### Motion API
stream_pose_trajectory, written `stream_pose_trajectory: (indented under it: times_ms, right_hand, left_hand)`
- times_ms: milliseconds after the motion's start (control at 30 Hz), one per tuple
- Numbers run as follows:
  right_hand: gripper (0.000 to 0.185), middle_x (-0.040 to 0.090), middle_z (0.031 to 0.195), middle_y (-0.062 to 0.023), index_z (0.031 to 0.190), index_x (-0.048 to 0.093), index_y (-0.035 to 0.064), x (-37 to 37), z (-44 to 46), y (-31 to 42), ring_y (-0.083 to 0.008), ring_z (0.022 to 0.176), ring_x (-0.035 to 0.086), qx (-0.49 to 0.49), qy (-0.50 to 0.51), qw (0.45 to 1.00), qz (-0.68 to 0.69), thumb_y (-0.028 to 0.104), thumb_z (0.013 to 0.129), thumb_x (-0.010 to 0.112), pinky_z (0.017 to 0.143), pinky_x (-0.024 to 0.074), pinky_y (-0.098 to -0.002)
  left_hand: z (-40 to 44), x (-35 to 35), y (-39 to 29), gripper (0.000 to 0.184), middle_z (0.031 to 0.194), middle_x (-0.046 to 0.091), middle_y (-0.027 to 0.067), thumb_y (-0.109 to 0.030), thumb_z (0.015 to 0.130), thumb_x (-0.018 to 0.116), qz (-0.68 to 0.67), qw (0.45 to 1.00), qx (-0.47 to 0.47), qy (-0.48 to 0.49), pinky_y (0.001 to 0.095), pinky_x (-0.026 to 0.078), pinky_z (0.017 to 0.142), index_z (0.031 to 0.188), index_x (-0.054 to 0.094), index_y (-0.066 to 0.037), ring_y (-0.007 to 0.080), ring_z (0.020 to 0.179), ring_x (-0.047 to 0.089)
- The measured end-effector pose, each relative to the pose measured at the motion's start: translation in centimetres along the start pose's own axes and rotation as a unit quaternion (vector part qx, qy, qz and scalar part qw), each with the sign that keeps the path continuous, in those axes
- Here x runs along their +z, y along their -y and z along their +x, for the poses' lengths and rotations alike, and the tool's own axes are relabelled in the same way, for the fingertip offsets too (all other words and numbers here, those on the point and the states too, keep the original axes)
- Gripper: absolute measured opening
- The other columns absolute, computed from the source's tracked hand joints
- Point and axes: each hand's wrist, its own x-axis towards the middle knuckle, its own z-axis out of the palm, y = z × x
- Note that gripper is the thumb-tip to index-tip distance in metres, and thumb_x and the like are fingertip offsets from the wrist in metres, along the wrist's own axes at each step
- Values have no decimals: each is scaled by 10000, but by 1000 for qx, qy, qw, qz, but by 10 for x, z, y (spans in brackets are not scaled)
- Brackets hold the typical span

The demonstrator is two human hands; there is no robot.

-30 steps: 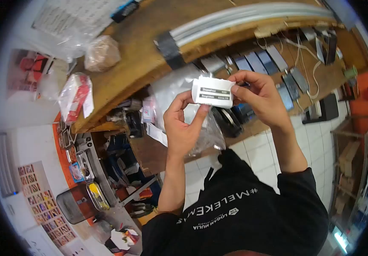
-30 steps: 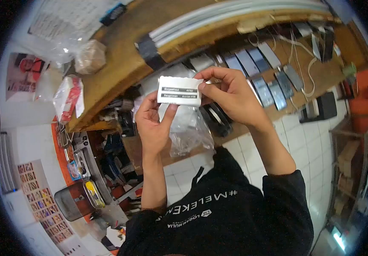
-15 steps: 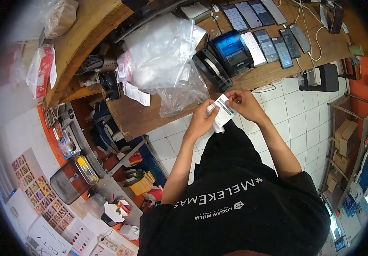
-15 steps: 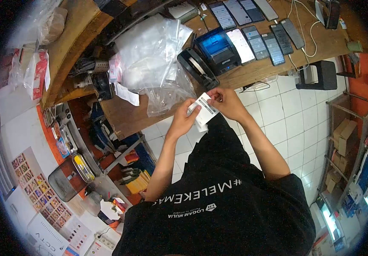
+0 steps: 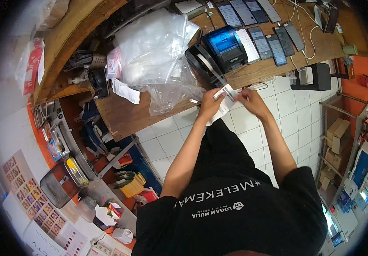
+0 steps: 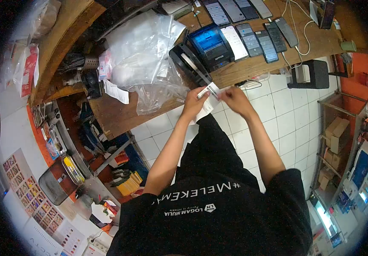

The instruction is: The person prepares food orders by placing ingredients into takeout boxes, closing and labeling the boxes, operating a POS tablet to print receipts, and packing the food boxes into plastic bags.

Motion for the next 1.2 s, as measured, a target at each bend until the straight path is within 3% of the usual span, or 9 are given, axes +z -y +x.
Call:
stream_pose_trajectory:
  times_ms: [267, 400, 433, 667, 800, 933, 1000, 1100, 1200]
  right_hand:
    - [262, 638, 778, -142, 827, 712, -10, 23, -39, -48, -221, 719, 590, 16, -30, 999, -40, 245, 879, 676, 690, 469, -350]
    - [251, 591, 640, -227, 720, 679, -27, 21, -31, -48, -350, 586, 576, -33, -11, 984, -176, 210, 802, 689, 575, 447, -436]
    - [245, 594, 657, -228, 728, 692, -15, 16, -28, -71, -341, 624, 594, -82, 18, 961, -262, 217, 806, 681, 599, 464, -429]
    - [216, 545, 764, -194, 766, 595, -16, 30, 20, 265, -348, 726, 553, -363, 147, 901, -189, 166, 855, 670, 647, 435, -416]
    - [298, 541, 881, -259, 790, 596, -42, 116, 109, 474, -445, 855, 526, -607, 41, 774, -175, 227, 916, 567, 756, 421, -502]
    - [314, 666, 947, -259, 887, 715, -7, 176, 199, 645, -421, 944, 636, -530, 1, 772, -350, 285, 887, 599, 821, 514, -464]
    - [336, 682, 977, -224, 923, 713, 0, 197, 233, 671, -399, 956, 650, -530, -60, 763, -365, 320, 866, 630, 831, 524, -446]
    - [420, 702, 1029, -167, 982, 708, 11, 192, 235, 705, -361, 961, 673, -521, -102, 741, -411, 397, 819, 680, 845, 537, -413]
    - [447, 702, 1073, -138, 1022, 708, 20, 204, 253, 726, -333, 988, 675, -493, 3, 756, -431, 406, 797, 699, 843, 540, -407]
  left_hand:
    - [16, 36, 39, 232, 852, 701, 12, -216, 956, 608, -193, 973, -49, -114, 259, 476, 632, 991, 707, -8, 68, 712, 588]
    - [34, 63, 116, 250, 799, 651, 209, -242, 852, 603, 76, 961, -187, -189, 467, 490, 705, 773, 644, -9, 372, 815, 644]
    - [23, 71, 113, 251, 804, 648, 189, -240, 847, 612, 120, 955, -41, -269, 468, 488, 702, 757, 628, -6, 359, 849, 644]
    - [-104, -155, -123, 152, 698, 604, -22, -148, 913, 657, 26, 841, 204, -501, 221, 381, 527, 866, 694, -8, 30, 599, 458]
    - [-109, -353, -258, 159, 901, 706, 135, -85, 906, 587, 134, 653, 353, -656, 326, 500, 731, 930, 680, 41, 196, 790, 653]
    - [-68, -521, -316, 227, 1012, 690, 172, -162, 918, 606, 302, 458, 397, -736, 309, 497, 799, 1011, 698, 23, 207, 905, 651]
    - [-41, -573, -299, 379, 1081, 673, 177, -173, 900, 632, 511, 370, 212, -746, 316, 497, 825, 1209, 604, 44, 213, 944, 644]
    - [-31, -622, -282, 380, 1162, 618, 191, -118, 849, 622, 124, 613, 331, -707, 376, 454, 915, 1197, 567, 26, 305, 1015, 610]
    - [-75, -562, -299, 240, 1016, 634, 118, -95, 921, 600, 18, 544, 357, -759, 309, 478, 826, 1122, 553, 27, 198, 937, 623]
